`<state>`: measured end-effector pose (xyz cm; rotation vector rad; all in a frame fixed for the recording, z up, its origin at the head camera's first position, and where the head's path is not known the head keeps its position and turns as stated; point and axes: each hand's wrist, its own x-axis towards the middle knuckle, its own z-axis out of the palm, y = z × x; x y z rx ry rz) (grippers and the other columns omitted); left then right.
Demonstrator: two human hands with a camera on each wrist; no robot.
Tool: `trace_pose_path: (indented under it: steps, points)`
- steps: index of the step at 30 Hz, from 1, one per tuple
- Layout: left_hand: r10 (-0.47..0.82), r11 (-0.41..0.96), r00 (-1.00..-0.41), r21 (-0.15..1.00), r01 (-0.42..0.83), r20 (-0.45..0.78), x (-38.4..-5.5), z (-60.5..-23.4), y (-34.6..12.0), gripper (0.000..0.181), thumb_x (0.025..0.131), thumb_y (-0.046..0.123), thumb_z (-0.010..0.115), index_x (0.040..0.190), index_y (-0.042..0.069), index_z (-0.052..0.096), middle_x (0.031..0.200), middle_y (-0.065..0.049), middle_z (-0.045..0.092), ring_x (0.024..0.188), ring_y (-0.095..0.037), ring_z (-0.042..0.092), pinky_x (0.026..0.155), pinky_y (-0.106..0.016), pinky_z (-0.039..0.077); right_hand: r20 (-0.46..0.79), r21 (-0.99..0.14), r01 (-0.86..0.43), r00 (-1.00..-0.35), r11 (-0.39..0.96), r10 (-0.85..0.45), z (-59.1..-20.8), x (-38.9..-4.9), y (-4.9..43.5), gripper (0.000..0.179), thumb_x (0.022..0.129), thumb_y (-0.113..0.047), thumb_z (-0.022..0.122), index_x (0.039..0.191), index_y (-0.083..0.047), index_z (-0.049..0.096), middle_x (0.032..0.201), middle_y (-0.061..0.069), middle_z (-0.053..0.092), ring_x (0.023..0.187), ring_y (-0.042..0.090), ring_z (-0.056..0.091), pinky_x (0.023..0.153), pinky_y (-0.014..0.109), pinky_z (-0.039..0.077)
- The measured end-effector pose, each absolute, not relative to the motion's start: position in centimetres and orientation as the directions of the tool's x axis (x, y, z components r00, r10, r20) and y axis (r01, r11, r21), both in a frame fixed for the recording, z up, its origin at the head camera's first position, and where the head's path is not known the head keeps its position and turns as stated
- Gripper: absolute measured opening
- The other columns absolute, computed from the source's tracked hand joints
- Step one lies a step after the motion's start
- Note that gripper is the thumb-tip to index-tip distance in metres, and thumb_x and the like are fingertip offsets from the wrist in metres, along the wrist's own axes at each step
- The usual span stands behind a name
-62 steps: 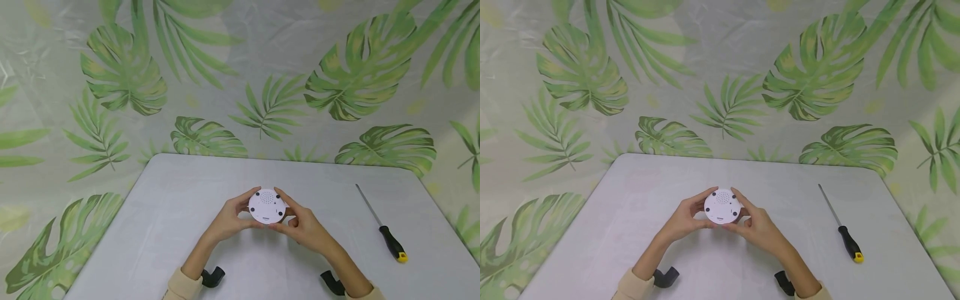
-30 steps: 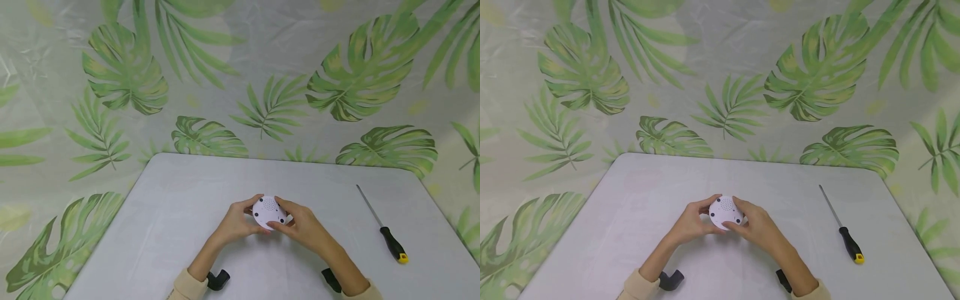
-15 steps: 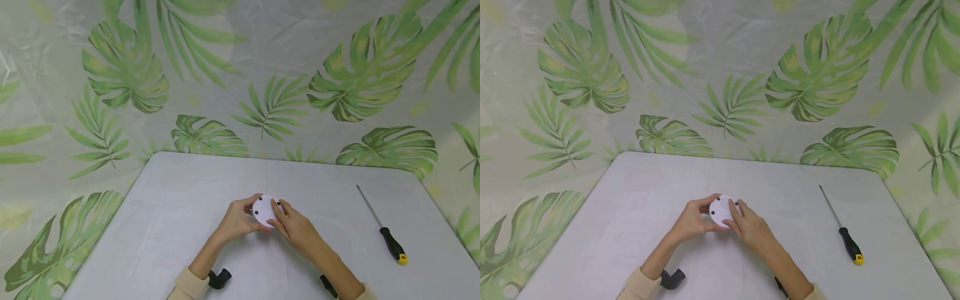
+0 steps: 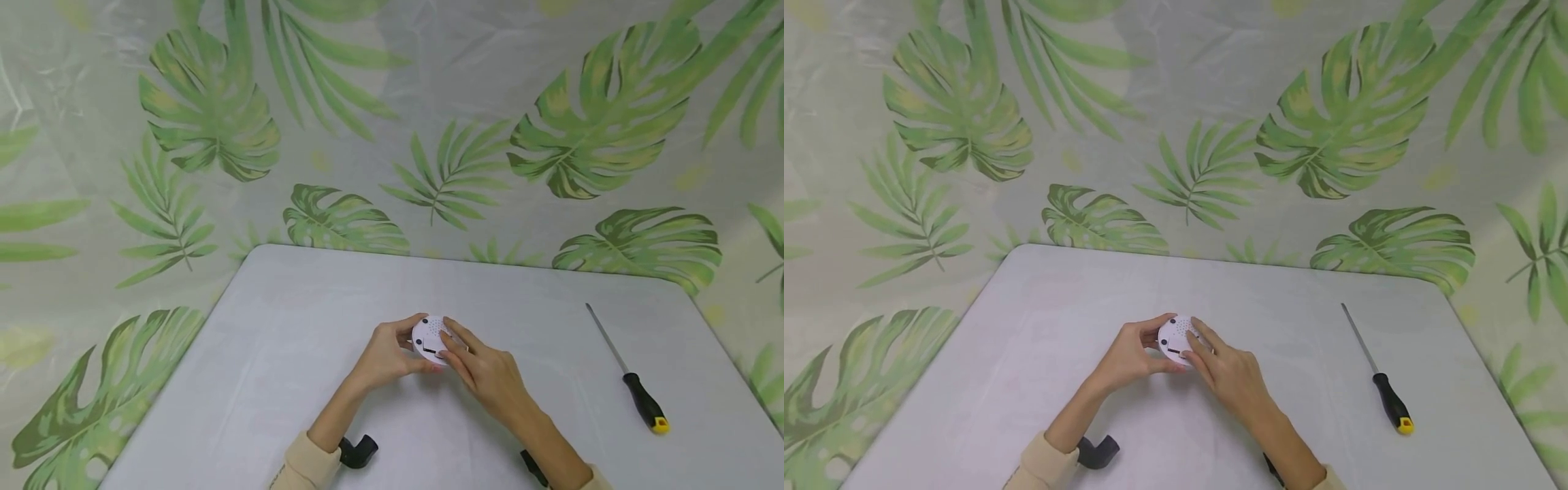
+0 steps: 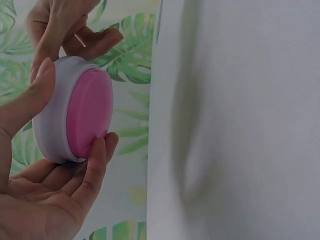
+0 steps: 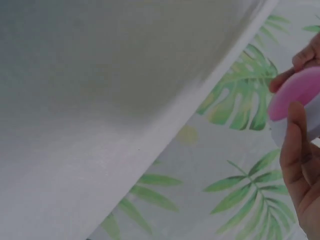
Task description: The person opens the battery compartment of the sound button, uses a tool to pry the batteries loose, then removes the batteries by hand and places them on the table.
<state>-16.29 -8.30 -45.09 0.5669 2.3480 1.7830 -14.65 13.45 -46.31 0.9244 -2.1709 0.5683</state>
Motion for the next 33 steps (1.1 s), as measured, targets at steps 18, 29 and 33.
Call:
trace_pose_path:
  steps: [18,29,33]
  points:
    - [0.360,0.232,-0.929,0.955,0.185,0.092,-16.2,-45.0,-8.1,0.085,0.073,0.013,0.094,0.148,0.000,0.054,0.138,-0.014,0.068,0.097,-0.016,0.074,0.086,-0.037,0.063,0.778,-0.109,-0.803,-0.436,0.586,-0.453,-46.4,-14.4,13.8,0.050,0.111,-0.038,0.046,0.111,-0.001,0.079,0.115,0.009,0.079,0.063,0.012,0.071,0.049,0.015,0.048]
    - [0.363,0.250,-0.929,0.953,0.169,0.069,-16.2,-45.1,-8.2,0.085,0.073,0.011,0.095,0.148,0.002,0.055,0.134,-0.016,0.070,0.092,-0.013,0.072,0.078,-0.024,0.060,0.530,-0.605,-0.658,-0.753,0.448,-0.390,-45.1,-13.5,14.1,0.026,0.086,-0.007,0.083,0.110,-0.013,0.077,0.116,0.003,0.065,0.064,-0.003,0.046,0.051,0.013,0.042]
    - [0.372,0.251,-0.925,0.950,0.186,0.082,-16.3,-45.2,-8.2,0.082,0.072,0.008,0.095,0.145,0.005,0.058,0.130,-0.013,0.072,0.093,-0.013,0.072,0.084,-0.040,0.063,0.456,-0.654,-0.591,-0.806,0.472,-0.377,-44.8,-13.5,14.3,0.024,0.085,-0.010,0.085,0.107,-0.014,0.075,0.110,0.000,0.065,0.064,-0.001,0.044,0.051,0.015,0.041]
